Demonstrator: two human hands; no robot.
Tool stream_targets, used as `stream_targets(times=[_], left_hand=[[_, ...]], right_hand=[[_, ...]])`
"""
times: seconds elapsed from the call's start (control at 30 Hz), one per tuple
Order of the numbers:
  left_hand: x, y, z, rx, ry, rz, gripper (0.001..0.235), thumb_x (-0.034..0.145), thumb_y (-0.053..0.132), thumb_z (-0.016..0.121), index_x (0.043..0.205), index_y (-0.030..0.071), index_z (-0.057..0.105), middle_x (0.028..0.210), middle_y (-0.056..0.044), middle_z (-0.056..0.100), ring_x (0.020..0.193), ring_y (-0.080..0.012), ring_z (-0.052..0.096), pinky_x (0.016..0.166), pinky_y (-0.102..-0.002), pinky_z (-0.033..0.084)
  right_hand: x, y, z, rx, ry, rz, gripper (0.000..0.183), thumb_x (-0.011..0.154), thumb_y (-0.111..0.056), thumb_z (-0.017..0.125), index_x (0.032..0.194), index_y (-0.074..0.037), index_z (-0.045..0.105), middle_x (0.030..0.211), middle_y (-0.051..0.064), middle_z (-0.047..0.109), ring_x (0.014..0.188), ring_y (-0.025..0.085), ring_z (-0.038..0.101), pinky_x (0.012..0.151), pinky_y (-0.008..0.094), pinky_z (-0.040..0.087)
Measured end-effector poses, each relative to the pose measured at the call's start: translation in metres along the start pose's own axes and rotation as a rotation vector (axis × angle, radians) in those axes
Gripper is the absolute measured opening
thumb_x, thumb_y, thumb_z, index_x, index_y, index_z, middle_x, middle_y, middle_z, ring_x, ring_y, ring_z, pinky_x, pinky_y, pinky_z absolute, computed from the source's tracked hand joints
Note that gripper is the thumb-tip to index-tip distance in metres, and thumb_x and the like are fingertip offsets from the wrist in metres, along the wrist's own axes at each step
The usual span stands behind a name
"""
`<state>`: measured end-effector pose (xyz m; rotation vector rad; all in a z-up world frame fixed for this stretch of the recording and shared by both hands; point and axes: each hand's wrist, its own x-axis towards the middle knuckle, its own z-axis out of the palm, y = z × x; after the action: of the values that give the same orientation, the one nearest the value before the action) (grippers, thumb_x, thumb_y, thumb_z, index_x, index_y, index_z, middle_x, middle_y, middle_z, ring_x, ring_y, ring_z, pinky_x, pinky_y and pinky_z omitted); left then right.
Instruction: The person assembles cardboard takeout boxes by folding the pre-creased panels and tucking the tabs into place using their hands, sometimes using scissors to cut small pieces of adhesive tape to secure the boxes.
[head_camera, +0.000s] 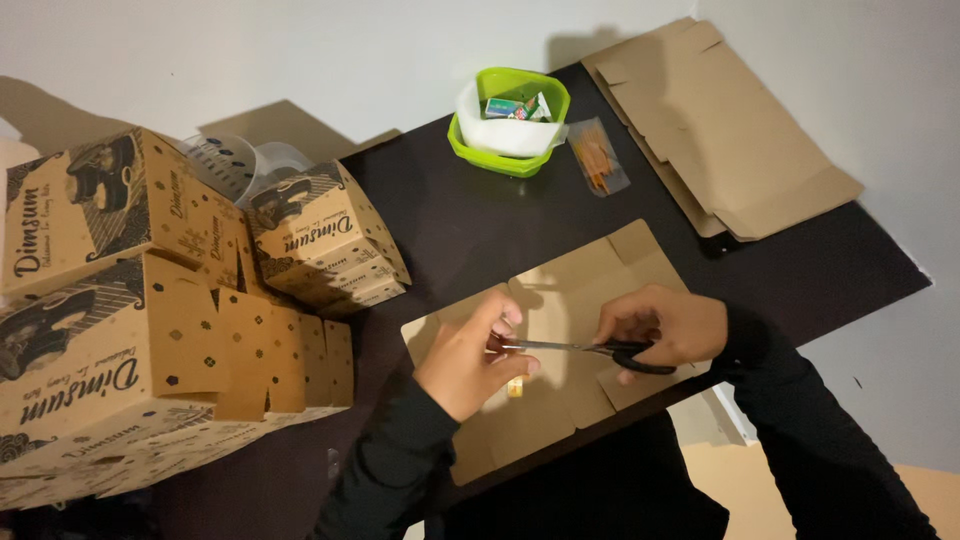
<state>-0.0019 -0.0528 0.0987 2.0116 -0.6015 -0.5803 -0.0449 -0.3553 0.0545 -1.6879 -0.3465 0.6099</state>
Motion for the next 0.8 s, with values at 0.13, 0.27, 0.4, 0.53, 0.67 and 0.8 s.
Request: stream_targets(times=[0.13,0.27,0.4,0.53,0.67,0.8], left_hand=[[0.003,-0.002,0.003,-0.008,-0.003,0.013,0.05,0.078,0.013,0.088,0.114,0.014,0.053,0.099,-0.026,0.072,0.09,-0.0446,0.076,0.074,-0.043,0.068],[0.003,0.001,0.003,-0.007,-0.019,0.006,0.049,0.079,0.011,0.086,0.115,0.013,0.052,0.097,-0.028,0.072,0.089,-0.0453,0.076,0.073,-0.045,0.068],[0.002,0.001,0.001,-0.027,-0.043,-0.019,0.055,0.078,0.01,0.086,0.12,0.014,0.05,0.096,-0.027,0.072,0.088,-0.0434,0.075,0.073,-0.042,0.068],[-0.006,-0.014,-0.002,-0.098,-0.043,-0.09,0.06,0.076,0.018,0.088,0.121,0.019,0.048,0.09,-0.017,0.075,0.081,-0.0337,0.076,0.073,-0.038,0.067],[-0.025,-0.046,-0.009,-0.208,-0.121,-0.149,0.048,0.088,0.013,0.077,0.121,0.018,0.042,0.08,-0.002,0.068,0.07,-0.0084,0.059,0.067,-0.026,0.048],[-0.047,-0.053,-0.03,-0.283,-0.21,-0.219,0.036,0.095,0.016,0.068,0.123,0.015,0.044,0.083,-0.005,0.072,0.066,-0.0103,0.06,0.069,-0.026,0.055]], right_hand=[[0.002,0.01,0.002,-0.001,-0.007,0.046,0.036,0.068,0.005,0.095,0.1,-0.003,0.081,0.066,0.01,0.076,0.055,0.014,0.061,0.054,0.027,0.045],[0.0,0.029,0.005,0.019,0.036,0.055,0.032,0.072,0.01,0.09,0.1,0.0,0.077,0.067,0.009,0.074,0.059,0.015,0.058,0.056,0.027,0.043],[-0.005,0.02,0.007,0.032,0.082,0.085,0.034,0.072,0.011,0.091,0.101,0.0,0.078,0.071,0.007,0.075,0.062,0.016,0.06,0.059,0.029,0.047],[-0.036,0.033,-0.009,-0.081,0.125,-0.024,0.042,0.073,0.009,0.083,0.111,-0.008,0.08,0.078,0.006,0.077,0.073,0.015,0.063,0.068,0.034,0.052],[-0.079,0.05,-0.016,-0.453,0.555,0.117,0.047,0.075,0.001,0.079,0.118,-0.015,0.08,0.107,0.001,0.082,0.084,0.009,0.073,0.081,0.024,0.054],[-0.109,0.06,-0.013,-0.98,0.939,0.157,0.05,0.081,-0.007,0.08,0.13,-0.013,0.077,0.13,0.01,0.075,0.117,0.023,0.071,0.101,0.033,0.051]])
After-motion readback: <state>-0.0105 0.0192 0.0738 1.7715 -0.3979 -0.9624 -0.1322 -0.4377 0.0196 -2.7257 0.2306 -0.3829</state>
